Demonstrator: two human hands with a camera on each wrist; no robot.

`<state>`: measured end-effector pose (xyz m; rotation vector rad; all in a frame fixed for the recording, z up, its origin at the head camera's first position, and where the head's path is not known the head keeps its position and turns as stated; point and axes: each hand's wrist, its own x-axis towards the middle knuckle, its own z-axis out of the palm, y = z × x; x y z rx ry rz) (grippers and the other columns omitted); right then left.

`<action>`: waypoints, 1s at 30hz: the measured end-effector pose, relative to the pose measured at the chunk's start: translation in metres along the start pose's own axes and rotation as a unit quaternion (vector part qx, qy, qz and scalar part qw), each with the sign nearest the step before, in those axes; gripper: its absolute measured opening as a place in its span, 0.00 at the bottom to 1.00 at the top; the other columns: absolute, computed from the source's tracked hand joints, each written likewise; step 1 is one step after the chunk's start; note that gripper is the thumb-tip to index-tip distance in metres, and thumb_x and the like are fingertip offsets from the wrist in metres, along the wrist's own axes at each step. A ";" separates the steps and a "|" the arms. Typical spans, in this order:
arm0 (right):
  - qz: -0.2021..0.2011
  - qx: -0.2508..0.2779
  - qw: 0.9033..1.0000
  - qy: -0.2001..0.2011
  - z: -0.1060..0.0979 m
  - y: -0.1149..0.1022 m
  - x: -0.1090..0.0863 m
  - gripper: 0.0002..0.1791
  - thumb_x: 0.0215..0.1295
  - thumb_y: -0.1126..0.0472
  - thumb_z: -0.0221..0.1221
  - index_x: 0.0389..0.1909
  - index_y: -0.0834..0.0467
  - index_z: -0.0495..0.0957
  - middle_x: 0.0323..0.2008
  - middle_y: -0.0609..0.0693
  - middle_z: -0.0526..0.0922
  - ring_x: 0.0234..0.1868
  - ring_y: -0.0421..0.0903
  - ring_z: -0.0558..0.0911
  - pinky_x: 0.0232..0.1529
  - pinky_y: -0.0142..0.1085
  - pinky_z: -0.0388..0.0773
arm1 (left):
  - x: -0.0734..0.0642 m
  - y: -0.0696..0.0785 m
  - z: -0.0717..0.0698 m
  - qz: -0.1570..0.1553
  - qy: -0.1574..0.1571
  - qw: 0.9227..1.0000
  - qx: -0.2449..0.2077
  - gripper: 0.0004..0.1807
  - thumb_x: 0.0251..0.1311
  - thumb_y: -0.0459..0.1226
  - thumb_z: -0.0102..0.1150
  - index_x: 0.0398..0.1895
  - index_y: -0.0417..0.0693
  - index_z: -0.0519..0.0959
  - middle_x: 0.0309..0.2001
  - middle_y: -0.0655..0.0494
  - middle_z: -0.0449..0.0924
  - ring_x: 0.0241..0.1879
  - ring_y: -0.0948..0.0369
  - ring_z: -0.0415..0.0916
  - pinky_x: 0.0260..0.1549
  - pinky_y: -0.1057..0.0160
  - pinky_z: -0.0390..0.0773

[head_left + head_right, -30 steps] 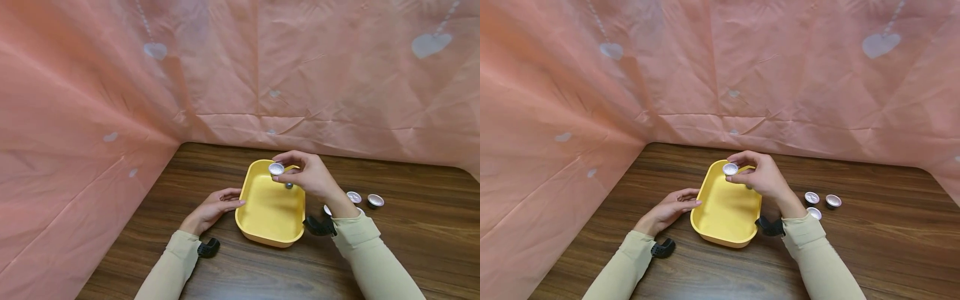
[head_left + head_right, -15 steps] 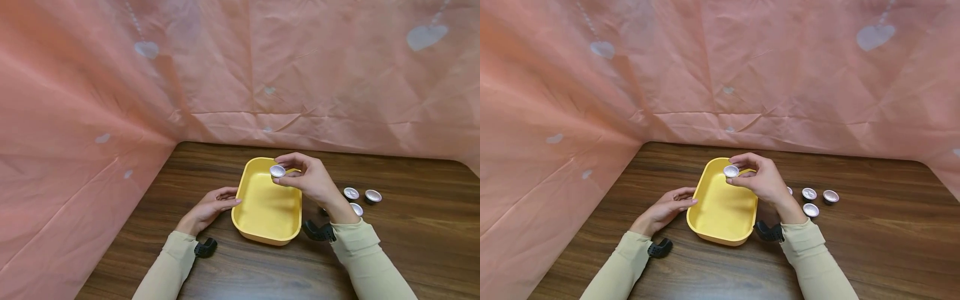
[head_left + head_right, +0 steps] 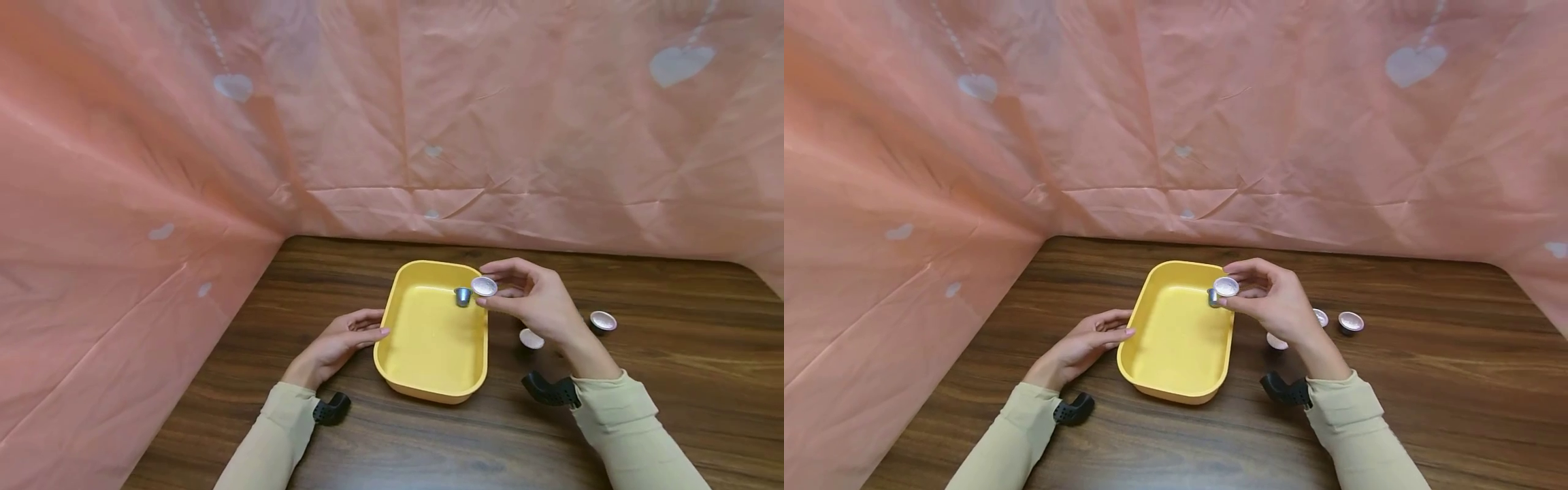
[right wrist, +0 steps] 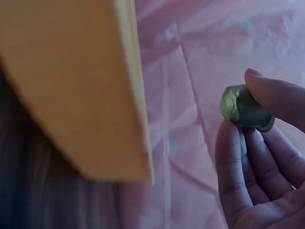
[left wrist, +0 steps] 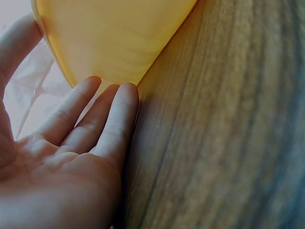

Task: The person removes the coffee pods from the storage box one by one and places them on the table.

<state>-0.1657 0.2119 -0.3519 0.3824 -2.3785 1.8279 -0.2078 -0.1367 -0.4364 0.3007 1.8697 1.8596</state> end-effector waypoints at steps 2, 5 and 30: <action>0.001 0.000 1.000 0.016 -0.009 0.005 -0.007 0.25 0.61 0.68 0.77 0.59 0.58 0.83 0.45 0.37 0.89 0.41 0.37 0.91 0.43 0.30 0.88 | 0.000 0.000 0.000 0.000 -0.003 1.000 0.000 0.35 0.71 0.38 0.69 0.78 0.37 0.69 0.72 0.38 0.77 0.62 0.60 0.81 0.66 0.62 0.80; 0.000 0.014 0.999 0.034 -0.023 0.012 -0.017 0.25 0.61 0.71 0.76 0.58 0.55 0.84 0.46 0.38 0.89 0.40 0.37 0.92 0.42 0.30 0.88 | -0.001 0.000 0.001 0.000 -0.002 1.000 0.001 0.35 0.71 0.38 0.68 0.78 0.38 0.70 0.72 0.39 0.77 0.62 0.60 0.81 0.65 0.62 0.80; 0.069 -0.028 0.982 0.173 -0.123 0.069 -0.099 0.24 0.61 0.72 0.76 0.55 0.48 0.88 0.44 0.25 0.91 0.42 0.23 0.88 0.37 0.19 0.81 | -0.007 0.003 -0.004 0.005 0.001 1.000 0.006 0.34 0.72 0.36 0.66 0.78 0.36 0.69 0.71 0.38 0.77 0.60 0.61 0.81 0.62 0.66 0.80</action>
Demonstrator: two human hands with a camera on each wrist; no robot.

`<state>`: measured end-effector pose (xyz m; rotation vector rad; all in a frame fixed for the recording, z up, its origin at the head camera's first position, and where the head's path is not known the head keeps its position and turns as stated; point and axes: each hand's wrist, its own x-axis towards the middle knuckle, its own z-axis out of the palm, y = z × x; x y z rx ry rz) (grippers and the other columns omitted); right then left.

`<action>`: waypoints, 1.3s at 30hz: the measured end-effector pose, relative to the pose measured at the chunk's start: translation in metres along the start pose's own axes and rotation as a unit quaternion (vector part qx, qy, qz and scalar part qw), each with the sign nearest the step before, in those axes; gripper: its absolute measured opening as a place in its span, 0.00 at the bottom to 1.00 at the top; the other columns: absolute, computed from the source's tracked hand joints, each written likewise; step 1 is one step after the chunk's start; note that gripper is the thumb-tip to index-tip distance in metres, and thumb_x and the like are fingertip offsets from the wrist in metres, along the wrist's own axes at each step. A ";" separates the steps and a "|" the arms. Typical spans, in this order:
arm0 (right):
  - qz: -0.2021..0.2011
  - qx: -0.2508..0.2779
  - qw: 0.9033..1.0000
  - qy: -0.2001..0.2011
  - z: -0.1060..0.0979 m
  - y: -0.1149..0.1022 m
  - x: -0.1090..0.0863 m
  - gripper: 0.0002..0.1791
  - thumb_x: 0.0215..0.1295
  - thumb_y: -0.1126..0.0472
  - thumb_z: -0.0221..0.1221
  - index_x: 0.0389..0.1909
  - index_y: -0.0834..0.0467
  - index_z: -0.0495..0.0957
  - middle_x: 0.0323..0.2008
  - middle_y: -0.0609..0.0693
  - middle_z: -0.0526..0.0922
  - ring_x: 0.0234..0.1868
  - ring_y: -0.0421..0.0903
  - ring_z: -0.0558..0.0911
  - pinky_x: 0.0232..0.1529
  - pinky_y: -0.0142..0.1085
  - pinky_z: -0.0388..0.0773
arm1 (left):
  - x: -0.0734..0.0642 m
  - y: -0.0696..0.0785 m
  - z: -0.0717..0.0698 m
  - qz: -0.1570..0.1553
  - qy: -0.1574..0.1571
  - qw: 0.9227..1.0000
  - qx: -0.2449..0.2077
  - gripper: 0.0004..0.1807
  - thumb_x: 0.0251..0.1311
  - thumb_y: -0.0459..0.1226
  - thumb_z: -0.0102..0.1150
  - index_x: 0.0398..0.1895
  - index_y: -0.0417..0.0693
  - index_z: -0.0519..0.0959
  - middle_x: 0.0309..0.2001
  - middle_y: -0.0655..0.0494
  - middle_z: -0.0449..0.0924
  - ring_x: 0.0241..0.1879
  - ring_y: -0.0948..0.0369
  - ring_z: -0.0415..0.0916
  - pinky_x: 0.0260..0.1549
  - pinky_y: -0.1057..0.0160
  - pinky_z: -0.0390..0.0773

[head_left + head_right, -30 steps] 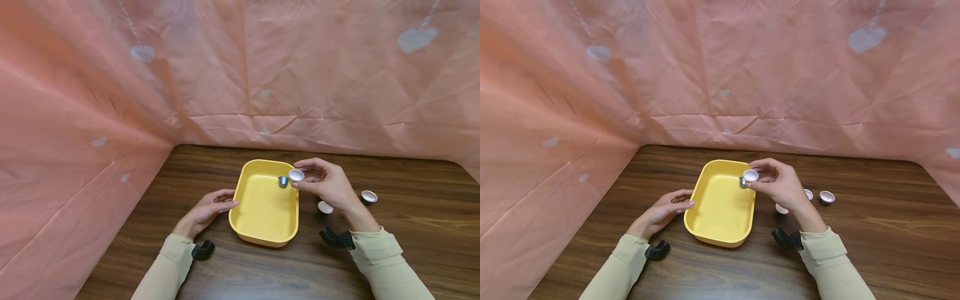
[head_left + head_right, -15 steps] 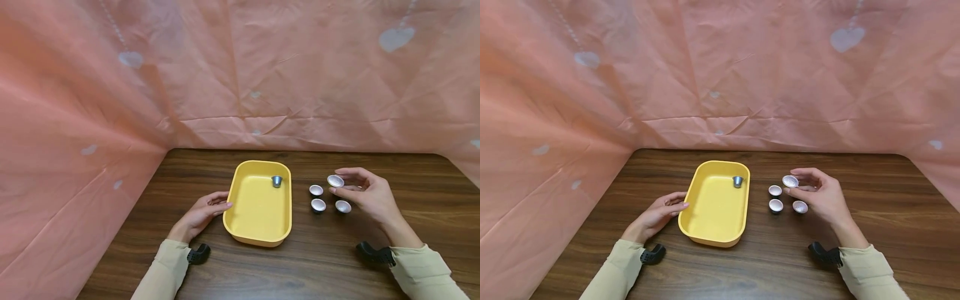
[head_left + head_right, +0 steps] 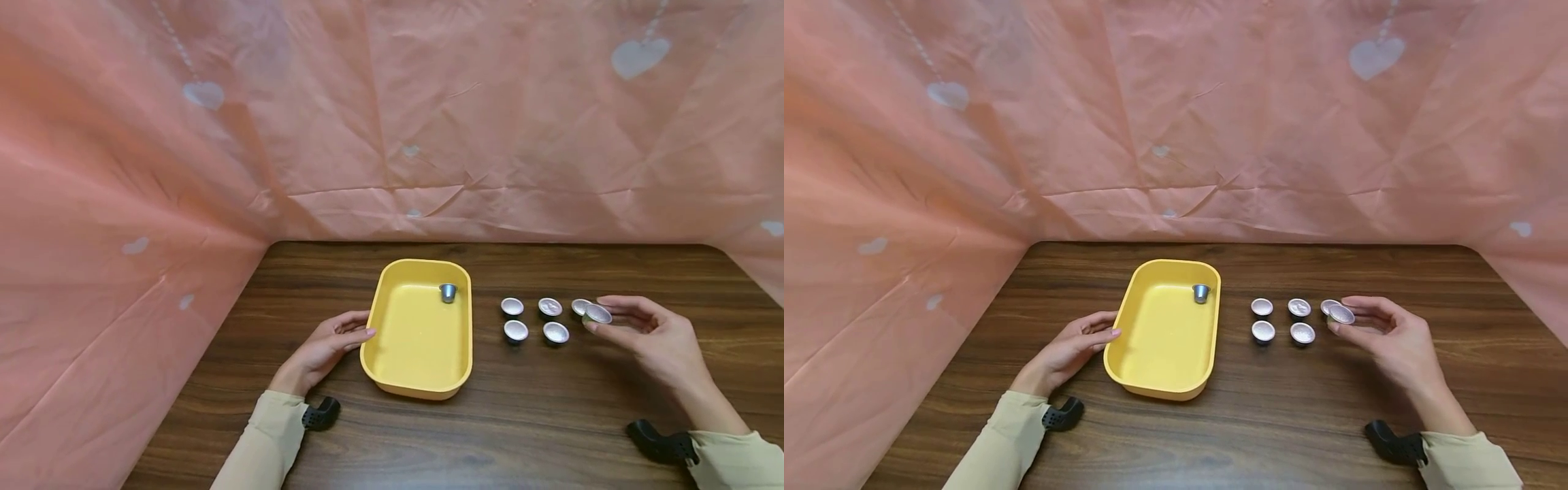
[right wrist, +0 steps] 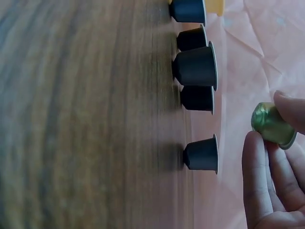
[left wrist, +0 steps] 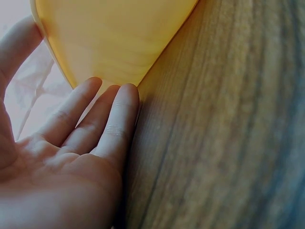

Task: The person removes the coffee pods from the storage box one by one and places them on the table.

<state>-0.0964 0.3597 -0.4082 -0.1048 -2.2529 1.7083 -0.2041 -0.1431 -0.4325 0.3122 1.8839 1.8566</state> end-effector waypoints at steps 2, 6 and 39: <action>0.011 -0.012 1.000 0.003 -0.002 0.001 0.000 0.23 0.61 0.70 0.76 0.54 0.46 0.89 0.43 0.24 0.90 0.41 0.23 0.88 0.36 0.19 0.80 | 0.001 0.000 0.000 0.000 -0.001 1.000 0.001 0.34 0.72 0.36 0.66 0.78 0.36 0.69 0.71 0.39 0.78 0.60 0.62 0.81 0.62 0.66 0.80; 0.025 -0.048 0.999 0.001 -0.004 0.002 0.001 0.21 0.63 0.66 0.76 0.54 0.44 0.88 0.39 0.22 0.90 0.39 0.21 0.87 0.34 0.20 0.80 | 0.001 0.000 0.000 -0.002 0.001 1.000 0.000 0.33 0.72 0.36 0.66 0.77 0.36 0.70 0.70 0.40 0.78 0.60 0.62 0.81 0.61 0.67 0.81; -0.014 -0.315 0.948 -0.043 -0.001 0.015 0.001 0.28 0.53 0.47 0.83 0.52 0.54 0.88 0.36 0.45 0.93 0.33 0.23 0.82 0.36 0.22 0.68 | 0.000 0.003 0.001 -0.008 0.006 1.000 -0.001 0.33 0.71 0.37 0.68 0.77 0.40 0.72 0.71 0.42 0.78 0.61 0.61 0.81 0.61 0.67 0.80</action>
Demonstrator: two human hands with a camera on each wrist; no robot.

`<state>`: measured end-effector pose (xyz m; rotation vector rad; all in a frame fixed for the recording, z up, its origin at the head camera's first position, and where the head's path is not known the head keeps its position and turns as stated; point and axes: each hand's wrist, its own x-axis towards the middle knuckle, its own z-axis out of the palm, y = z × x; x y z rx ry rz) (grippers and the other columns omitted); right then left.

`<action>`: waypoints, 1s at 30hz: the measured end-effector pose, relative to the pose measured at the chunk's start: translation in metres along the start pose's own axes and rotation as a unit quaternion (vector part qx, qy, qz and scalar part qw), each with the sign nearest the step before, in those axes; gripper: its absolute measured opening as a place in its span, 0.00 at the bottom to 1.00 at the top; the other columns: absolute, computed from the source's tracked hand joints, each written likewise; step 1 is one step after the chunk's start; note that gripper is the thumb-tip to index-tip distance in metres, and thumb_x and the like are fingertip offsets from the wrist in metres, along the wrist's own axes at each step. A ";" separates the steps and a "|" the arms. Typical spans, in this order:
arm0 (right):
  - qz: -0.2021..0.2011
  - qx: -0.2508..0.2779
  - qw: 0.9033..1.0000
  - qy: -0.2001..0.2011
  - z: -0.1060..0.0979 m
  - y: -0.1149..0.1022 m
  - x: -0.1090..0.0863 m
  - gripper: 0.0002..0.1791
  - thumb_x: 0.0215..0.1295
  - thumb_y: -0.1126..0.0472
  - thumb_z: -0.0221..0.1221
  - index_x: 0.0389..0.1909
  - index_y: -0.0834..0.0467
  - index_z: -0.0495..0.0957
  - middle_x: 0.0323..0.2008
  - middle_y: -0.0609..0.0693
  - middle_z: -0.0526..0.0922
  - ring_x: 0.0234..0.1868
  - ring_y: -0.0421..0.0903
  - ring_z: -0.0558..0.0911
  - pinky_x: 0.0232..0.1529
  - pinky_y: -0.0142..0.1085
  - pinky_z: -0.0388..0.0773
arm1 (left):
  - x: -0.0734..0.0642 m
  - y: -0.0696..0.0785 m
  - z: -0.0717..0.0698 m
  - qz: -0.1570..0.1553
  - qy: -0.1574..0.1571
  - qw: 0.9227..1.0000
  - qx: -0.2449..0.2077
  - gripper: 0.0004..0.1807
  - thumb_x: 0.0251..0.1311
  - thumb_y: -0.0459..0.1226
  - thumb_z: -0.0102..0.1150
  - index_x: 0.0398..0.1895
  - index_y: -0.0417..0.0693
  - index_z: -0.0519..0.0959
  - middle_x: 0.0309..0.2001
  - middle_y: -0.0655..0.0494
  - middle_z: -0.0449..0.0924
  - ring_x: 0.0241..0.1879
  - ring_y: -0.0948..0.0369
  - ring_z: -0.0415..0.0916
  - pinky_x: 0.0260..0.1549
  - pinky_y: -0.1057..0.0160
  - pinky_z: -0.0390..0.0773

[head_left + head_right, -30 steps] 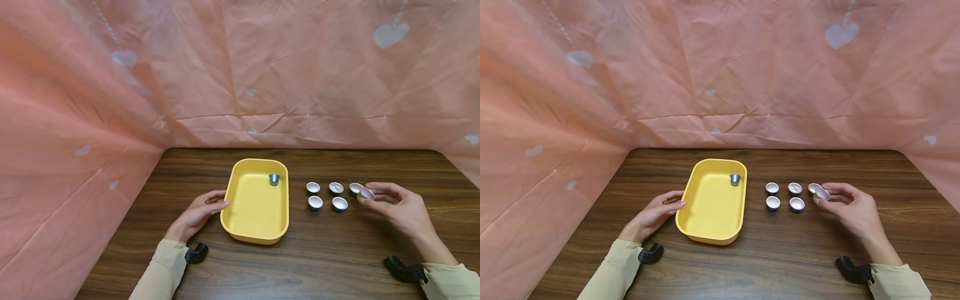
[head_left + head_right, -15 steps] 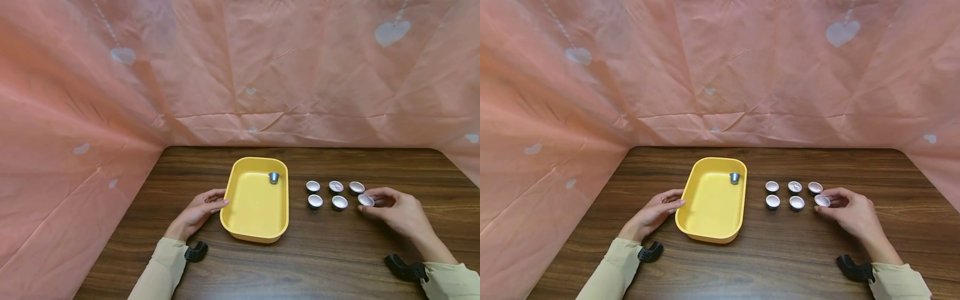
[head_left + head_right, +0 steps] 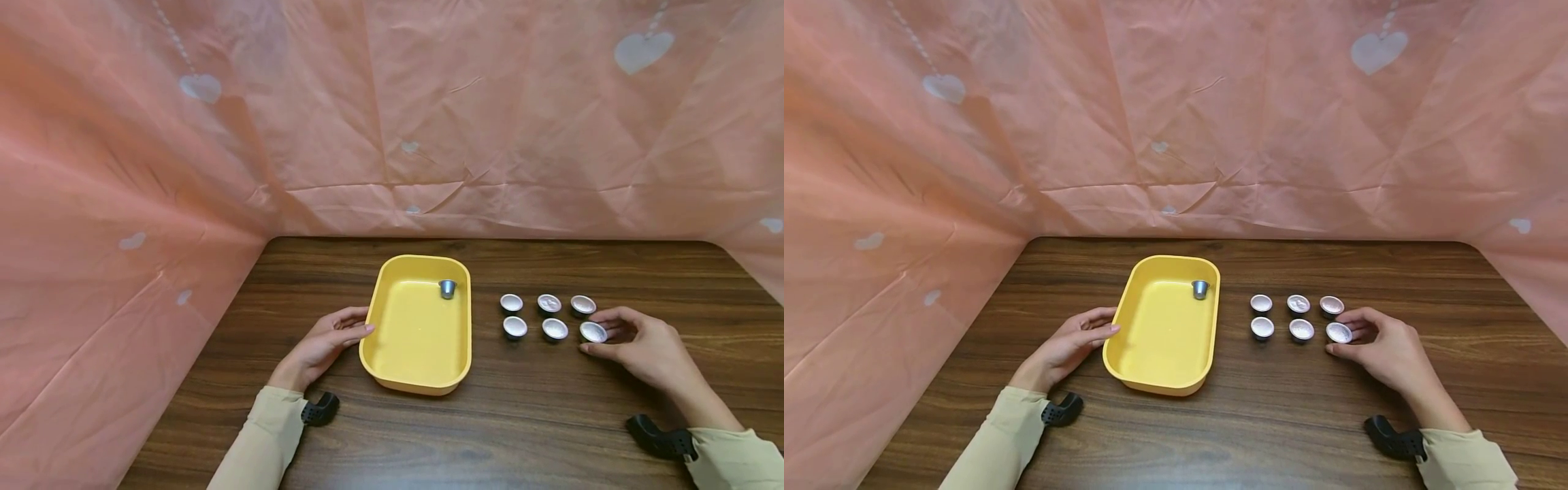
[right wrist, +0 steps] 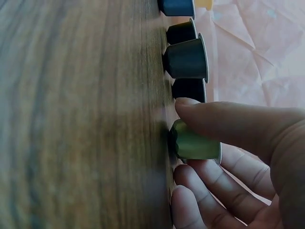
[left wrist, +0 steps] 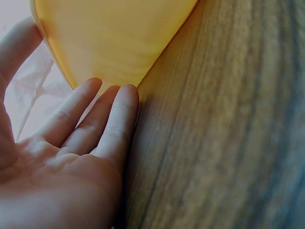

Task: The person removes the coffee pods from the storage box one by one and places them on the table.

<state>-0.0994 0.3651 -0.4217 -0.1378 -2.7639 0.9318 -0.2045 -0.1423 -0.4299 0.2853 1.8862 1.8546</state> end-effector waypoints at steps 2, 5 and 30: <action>-0.002 0.002 1.000 -0.001 0.000 0.000 0.000 0.29 0.52 0.47 0.84 0.53 0.55 0.88 0.37 0.45 0.93 0.33 0.23 0.82 0.36 0.22 0.68 | 0.000 0.001 0.000 -0.001 0.000 1.000 0.000 0.33 0.71 0.37 0.68 0.77 0.41 0.72 0.71 0.42 0.78 0.61 0.61 0.81 0.62 0.67 0.80; -0.004 0.005 1.000 -0.004 -0.001 0.000 0.001 0.31 0.51 0.48 0.84 0.54 0.55 0.87 0.39 0.47 0.92 0.33 0.24 0.82 0.36 0.22 0.69 | -0.001 0.001 0.000 0.000 -0.001 1.000 0.001 0.33 0.71 0.38 0.68 0.77 0.41 0.71 0.72 0.42 0.78 0.62 0.61 0.81 0.62 0.67 0.80; 0.026 0.119 0.992 -0.029 -0.021 0.000 -0.003 0.30 0.63 0.50 0.78 0.61 0.60 0.82 0.40 0.26 0.89 0.39 0.28 0.88 0.38 0.21 0.80 | 0.000 0.000 0.000 -0.002 0.001 1.000 -0.002 0.32 0.72 0.37 0.67 0.77 0.40 0.72 0.71 0.42 0.79 0.61 0.62 0.82 0.60 0.67 0.81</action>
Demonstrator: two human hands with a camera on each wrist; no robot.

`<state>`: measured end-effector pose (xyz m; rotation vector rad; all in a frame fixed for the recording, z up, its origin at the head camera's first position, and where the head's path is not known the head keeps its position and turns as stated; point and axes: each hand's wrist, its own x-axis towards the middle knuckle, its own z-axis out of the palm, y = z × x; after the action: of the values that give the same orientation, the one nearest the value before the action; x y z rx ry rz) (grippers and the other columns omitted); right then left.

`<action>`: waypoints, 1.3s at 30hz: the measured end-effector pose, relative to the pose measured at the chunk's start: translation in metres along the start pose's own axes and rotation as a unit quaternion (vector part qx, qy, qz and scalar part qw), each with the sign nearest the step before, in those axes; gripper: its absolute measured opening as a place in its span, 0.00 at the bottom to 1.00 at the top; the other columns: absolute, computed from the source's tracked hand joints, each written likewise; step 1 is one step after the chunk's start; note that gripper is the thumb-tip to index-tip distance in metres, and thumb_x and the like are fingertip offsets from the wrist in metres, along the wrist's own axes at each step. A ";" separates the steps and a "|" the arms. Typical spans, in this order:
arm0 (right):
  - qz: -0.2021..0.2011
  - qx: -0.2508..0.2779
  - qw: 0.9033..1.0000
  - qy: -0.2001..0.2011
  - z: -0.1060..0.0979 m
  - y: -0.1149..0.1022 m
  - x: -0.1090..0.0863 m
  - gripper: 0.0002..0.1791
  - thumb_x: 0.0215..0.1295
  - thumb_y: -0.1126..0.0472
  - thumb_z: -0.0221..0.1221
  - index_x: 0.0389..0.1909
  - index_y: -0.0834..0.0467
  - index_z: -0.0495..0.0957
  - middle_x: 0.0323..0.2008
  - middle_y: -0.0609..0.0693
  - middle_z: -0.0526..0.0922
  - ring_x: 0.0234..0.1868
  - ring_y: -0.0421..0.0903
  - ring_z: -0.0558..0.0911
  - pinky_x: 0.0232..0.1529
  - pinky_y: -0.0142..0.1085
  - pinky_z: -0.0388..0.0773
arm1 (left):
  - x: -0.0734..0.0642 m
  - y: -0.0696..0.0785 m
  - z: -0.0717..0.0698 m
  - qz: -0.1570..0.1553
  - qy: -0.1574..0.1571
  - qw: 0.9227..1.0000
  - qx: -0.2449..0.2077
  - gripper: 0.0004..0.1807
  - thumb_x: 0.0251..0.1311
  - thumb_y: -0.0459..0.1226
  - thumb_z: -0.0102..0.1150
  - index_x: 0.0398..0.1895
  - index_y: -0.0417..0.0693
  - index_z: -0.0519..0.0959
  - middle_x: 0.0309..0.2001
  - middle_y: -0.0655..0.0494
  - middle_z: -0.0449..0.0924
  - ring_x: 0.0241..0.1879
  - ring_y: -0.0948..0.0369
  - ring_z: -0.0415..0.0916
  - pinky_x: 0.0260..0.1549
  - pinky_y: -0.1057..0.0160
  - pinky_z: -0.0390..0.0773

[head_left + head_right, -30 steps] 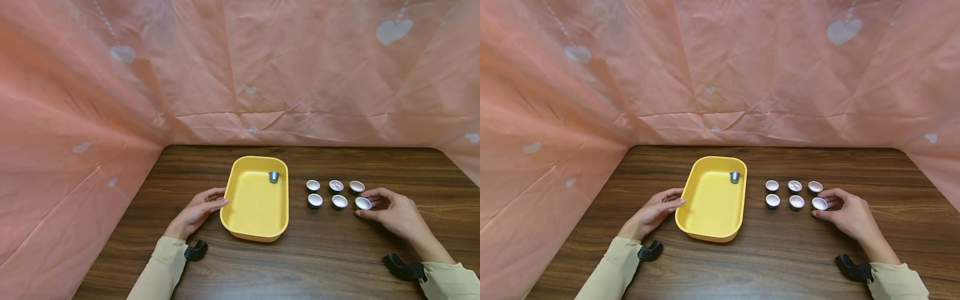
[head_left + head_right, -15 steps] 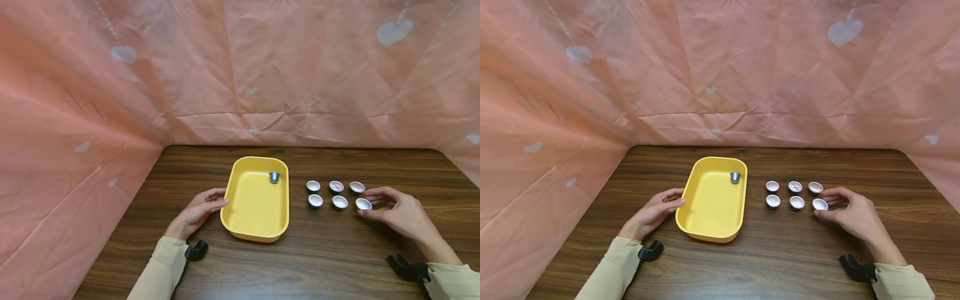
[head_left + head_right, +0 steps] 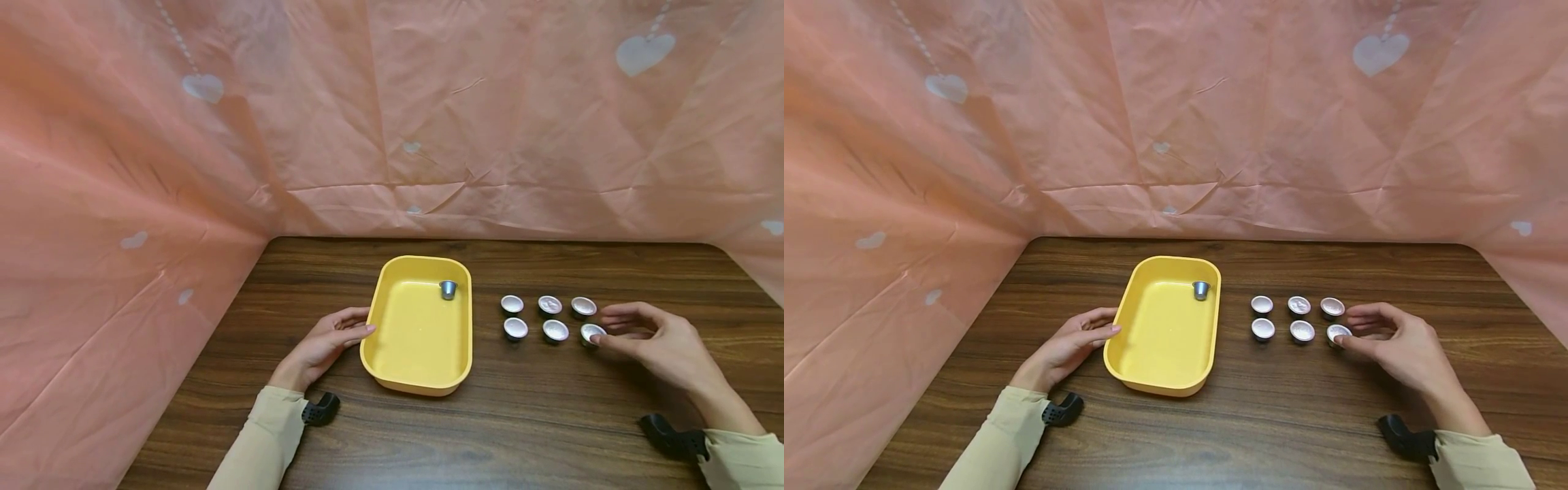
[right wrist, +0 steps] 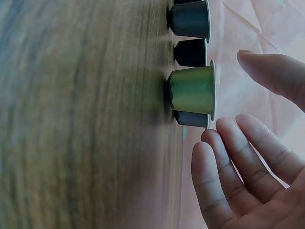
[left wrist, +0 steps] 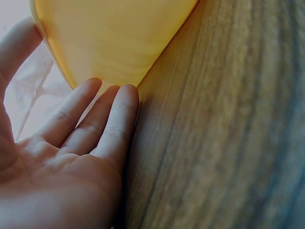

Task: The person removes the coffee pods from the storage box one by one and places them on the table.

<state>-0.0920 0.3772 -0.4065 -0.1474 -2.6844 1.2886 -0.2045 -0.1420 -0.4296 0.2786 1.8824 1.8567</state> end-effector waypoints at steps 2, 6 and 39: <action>-0.001 0.004 1.000 0.001 -0.001 -0.001 -0.001 0.29 0.63 0.50 0.78 0.60 0.59 0.82 0.40 0.26 0.89 0.39 0.27 0.88 0.38 0.21 0.80 | 0.000 0.000 0.000 0.001 -0.001 1.000 0.001 0.32 0.72 0.37 0.67 0.77 0.40 0.72 0.71 0.42 0.78 0.61 0.62 0.82 0.60 0.67 0.81; -0.012 0.045 0.999 0.005 -0.009 -0.005 -0.003 0.21 0.67 0.57 0.75 0.59 0.55 0.84 0.41 0.26 0.90 0.40 0.25 0.88 0.39 0.20 0.80 | 0.000 0.000 0.001 -0.002 -0.002 1.000 0.001 0.32 0.72 0.37 0.67 0.77 0.41 0.72 0.71 0.42 0.78 0.61 0.61 0.81 0.61 0.67 0.81; -0.097 0.168 0.981 -0.009 0.071 -0.126 0.070 0.14 0.68 0.58 0.74 0.52 0.53 0.87 0.39 0.28 0.90 0.42 0.29 0.89 0.46 0.21 0.83 | 0.005 -0.005 0.012 0.005 0.011 1.000 -0.005 0.34 0.71 0.40 0.69 0.77 0.40 0.71 0.72 0.40 0.77 0.63 0.59 0.81 0.67 0.60 0.79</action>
<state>-0.1762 0.2552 -0.3453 0.1655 -2.3763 1.6549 -0.2026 -0.1288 -0.4352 0.2665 1.8898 1.8829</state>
